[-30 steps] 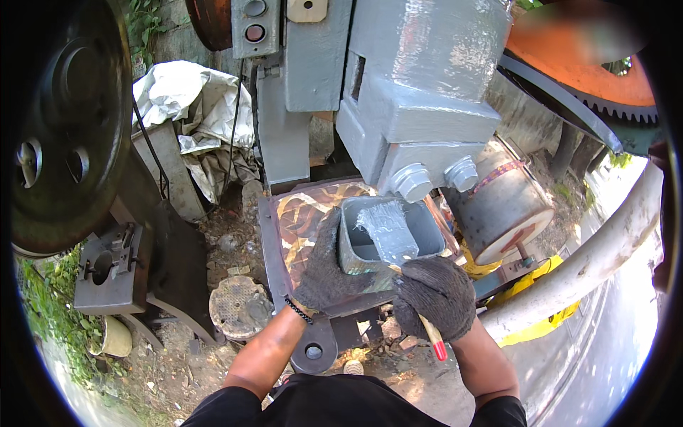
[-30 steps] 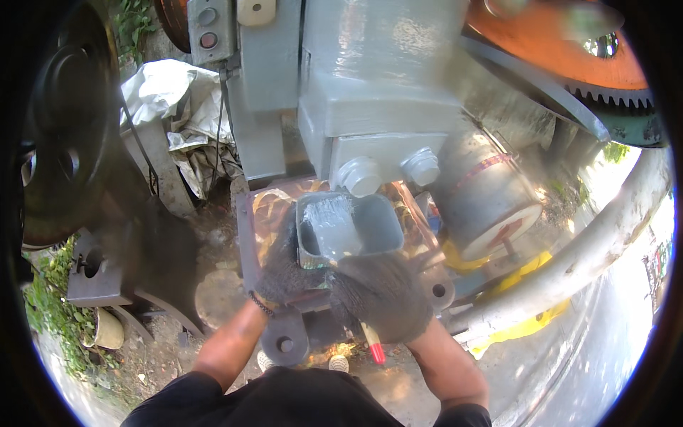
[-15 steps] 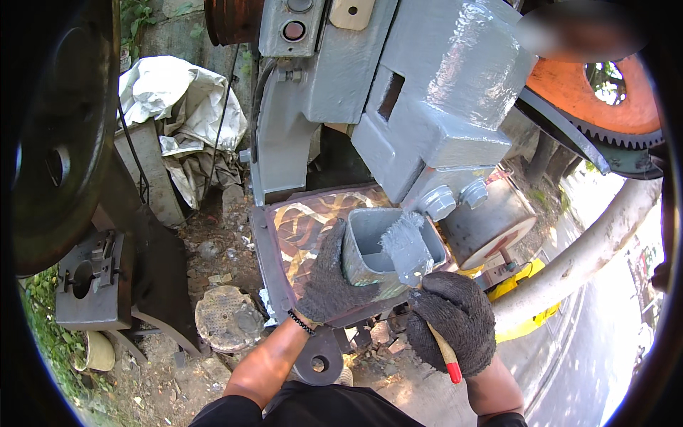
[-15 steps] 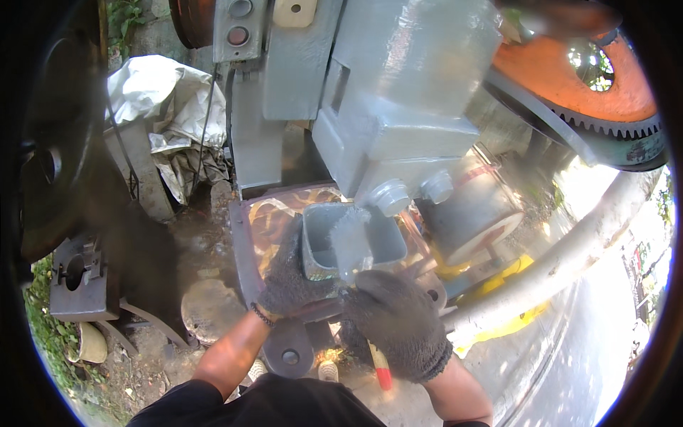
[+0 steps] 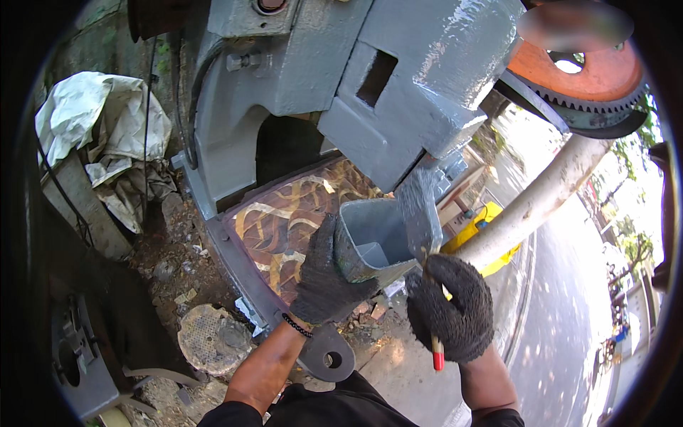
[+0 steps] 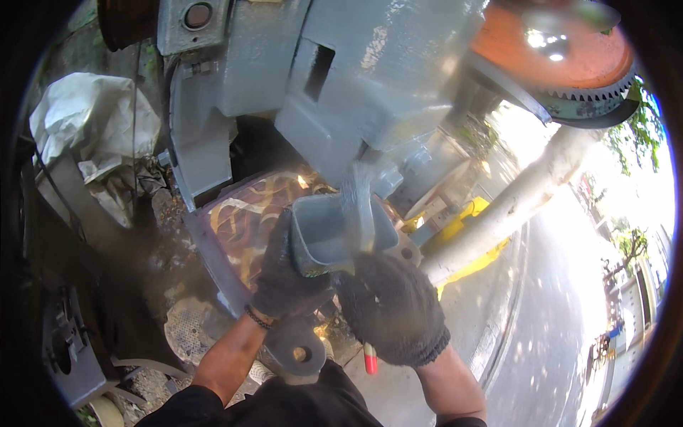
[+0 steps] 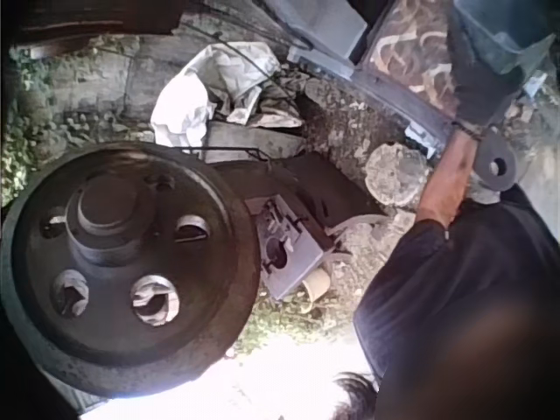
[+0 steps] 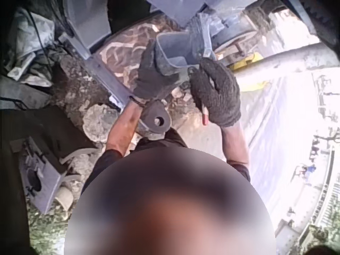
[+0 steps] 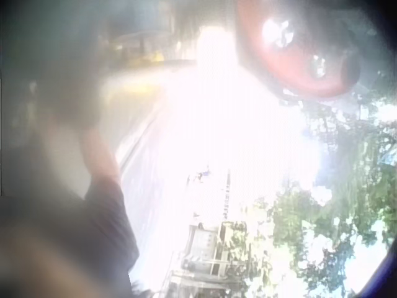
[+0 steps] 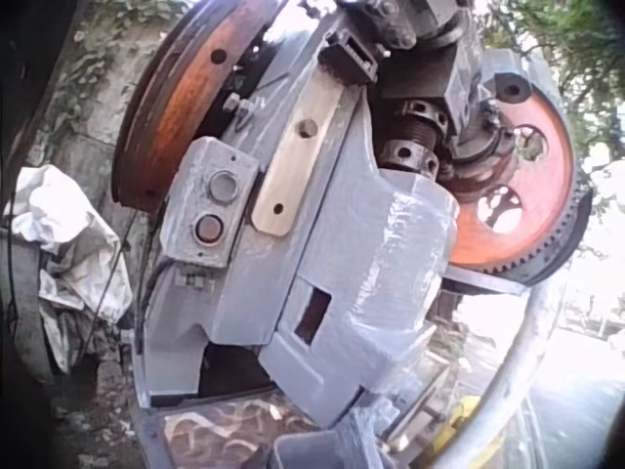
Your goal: The person paints a metal machine part with gray paint using a brush. They repeatedly dip the brush into a small container and apply paint to the surface and edges of the part.
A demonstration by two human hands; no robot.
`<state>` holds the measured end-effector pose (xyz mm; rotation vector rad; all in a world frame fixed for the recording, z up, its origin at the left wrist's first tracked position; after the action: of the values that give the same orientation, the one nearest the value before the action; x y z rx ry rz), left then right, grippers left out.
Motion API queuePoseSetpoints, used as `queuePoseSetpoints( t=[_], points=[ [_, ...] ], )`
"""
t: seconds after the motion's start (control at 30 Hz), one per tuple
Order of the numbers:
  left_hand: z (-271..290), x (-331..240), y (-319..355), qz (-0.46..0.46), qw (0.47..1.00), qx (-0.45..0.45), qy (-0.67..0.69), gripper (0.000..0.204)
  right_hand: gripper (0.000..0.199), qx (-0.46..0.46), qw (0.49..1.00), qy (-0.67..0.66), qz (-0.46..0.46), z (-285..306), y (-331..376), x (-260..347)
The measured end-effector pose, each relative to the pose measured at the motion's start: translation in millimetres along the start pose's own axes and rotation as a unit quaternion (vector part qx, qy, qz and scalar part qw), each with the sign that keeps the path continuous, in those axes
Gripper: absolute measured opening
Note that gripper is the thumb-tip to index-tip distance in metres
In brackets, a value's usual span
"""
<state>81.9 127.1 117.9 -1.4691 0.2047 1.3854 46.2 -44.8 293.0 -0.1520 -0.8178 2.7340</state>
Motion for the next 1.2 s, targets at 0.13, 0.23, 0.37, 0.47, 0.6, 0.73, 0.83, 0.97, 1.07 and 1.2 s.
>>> queuePoseSetpoints(
  t=[0.13, 0.23, 0.37, 0.47, 0.6, 0.73, 0.83, 0.97, 1.07, 1.2],
  points=[
    [-0.2, 2.1, -3.1, -0.032, 0.997, 0.027, 0.060, 0.126, 0.051, -0.008, 1.000, 0.024, -0.004, -11.3, -15.7, -5.9],
    [2.7, 3.4, -4.2, -0.044, 0.996, 0.031, 0.071, 0.127, 0.052, 0.014, 0.998, 0.049, 0.029, -23.3, -18.9, 4.4],
    [10.2, 3.6, -6.6, -0.058, 0.996, 0.034, 0.056, 0.129, 0.049, 0.015, 1.000, -0.009, 0.009, -21.1, -17.8, 16.7],
    [15.5, 3.6, -11.1, -0.051, 0.995, 0.046, 0.069, 0.129, 0.047, -0.026, 0.999, 0.019, 0.002, -10.6, -24.2, 14.2],
    [23.7, -3.2, -14.8, -0.078, 0.995, 0.031, 0.048, 0.119, 0.044, -0.063, 0.998, 0.016, 0.019, -11.4, -30.9, 10.2],
    [27.7, 0.9, -16.7, -0.091, 0.995, 0.021, 0.042, 0.120, 0.044, -0.007, 0.999, -0.002, -0.047, -32.8, -20.7, 12.7],
    [28.2, 8.3, -16.3, -0.091, 0.995, 0.021, 0.035, 0.120, 0.045, 0.020, 0.997, -0.015, -0.079, -35.1, -12.2, 17.0],
    [23.8, 16.0, -17.5, -0.071, 0.995, 0.031, 0.066, 0.127, 0.045, -0.028, 0.999, 0.020, -0.031, -20.7, -16.1, 18.6],
    [20.8, 12.9, -18.1, -0.080, 0.994, 0.034, 0.060, 0.131, 0.045, -0.082, 0.996, 0.035, -0.002, -17.5, -21.3, 9.5],
    [20.4, 7.0, -18.6, -0.100, 0.994, 0.020, 0.023, 0.130, 0.042, -0.013, 1.000, 0.008, -0.014, -40.8, -13.3, 10.3]
  ],
)
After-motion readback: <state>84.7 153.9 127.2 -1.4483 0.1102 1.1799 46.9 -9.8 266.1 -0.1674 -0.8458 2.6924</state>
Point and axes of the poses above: each hand's wrist, its own y-axis away from the middle knuckle, its own z-axis out of the back of the hand, x = y × z, the point moved 8 cm from there along -y, towards the middle knuckle, and after that the axes turned 4 degrees about -y, right-handed, at the moved point
